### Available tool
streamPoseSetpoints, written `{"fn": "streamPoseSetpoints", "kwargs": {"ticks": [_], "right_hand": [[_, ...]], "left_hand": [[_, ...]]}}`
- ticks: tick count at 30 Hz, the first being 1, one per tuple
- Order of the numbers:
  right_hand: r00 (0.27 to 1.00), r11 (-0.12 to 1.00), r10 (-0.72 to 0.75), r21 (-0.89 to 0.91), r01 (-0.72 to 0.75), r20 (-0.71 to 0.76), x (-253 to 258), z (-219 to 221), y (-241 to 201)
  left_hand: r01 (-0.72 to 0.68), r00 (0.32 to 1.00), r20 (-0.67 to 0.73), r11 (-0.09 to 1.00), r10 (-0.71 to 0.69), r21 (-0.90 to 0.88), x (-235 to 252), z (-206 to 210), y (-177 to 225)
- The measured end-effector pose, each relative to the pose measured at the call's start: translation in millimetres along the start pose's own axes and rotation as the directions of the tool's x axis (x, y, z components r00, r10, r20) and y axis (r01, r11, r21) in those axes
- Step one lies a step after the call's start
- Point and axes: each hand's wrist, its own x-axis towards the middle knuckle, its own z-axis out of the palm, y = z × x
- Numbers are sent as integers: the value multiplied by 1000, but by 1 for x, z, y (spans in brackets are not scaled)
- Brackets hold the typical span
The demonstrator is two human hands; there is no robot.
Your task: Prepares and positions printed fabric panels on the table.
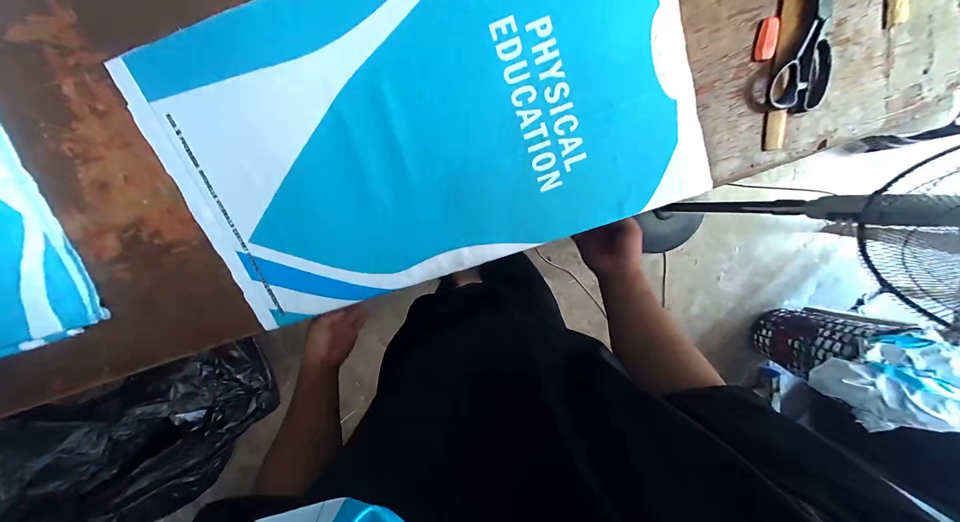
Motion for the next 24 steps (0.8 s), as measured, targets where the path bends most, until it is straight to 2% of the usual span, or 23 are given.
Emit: {"fn": "streamPoseSetpoints", "kwargs": {"ticks": [1,3,7,11,15,19,24], "right_hand": [[999,997,-42,61,41,15,0,0,-7],[996,988,-85,135,81,24,1,-6,-16],[993,980,-108,172,100,39,-1,-21,-33],[997,997,-76,17,76,16,-8,-22,-52],[994,989,-108,-98,110,31,-1,-25,-76],[985,957,-156,-257,132,-73,-7,-29,-92],[985,956,-171,-240,169,15,-17,-44,-105]], "left_hand": [[-38,999,-14,990,36,-134,2,0,1],[-100,994,23,952,111,-291,4,-3,-1],[-224,970,10,907,244,-356,-3,-8,-14],[-317,944,1,910,329,-268,-25,0,-16],[-388,916,-185,903,356,-185,-38,24,-1],[-395,868,-357,916,346,-73,-52,32,-3],[-460,827,-398,885,398,-72,-75,26,-6]]}}
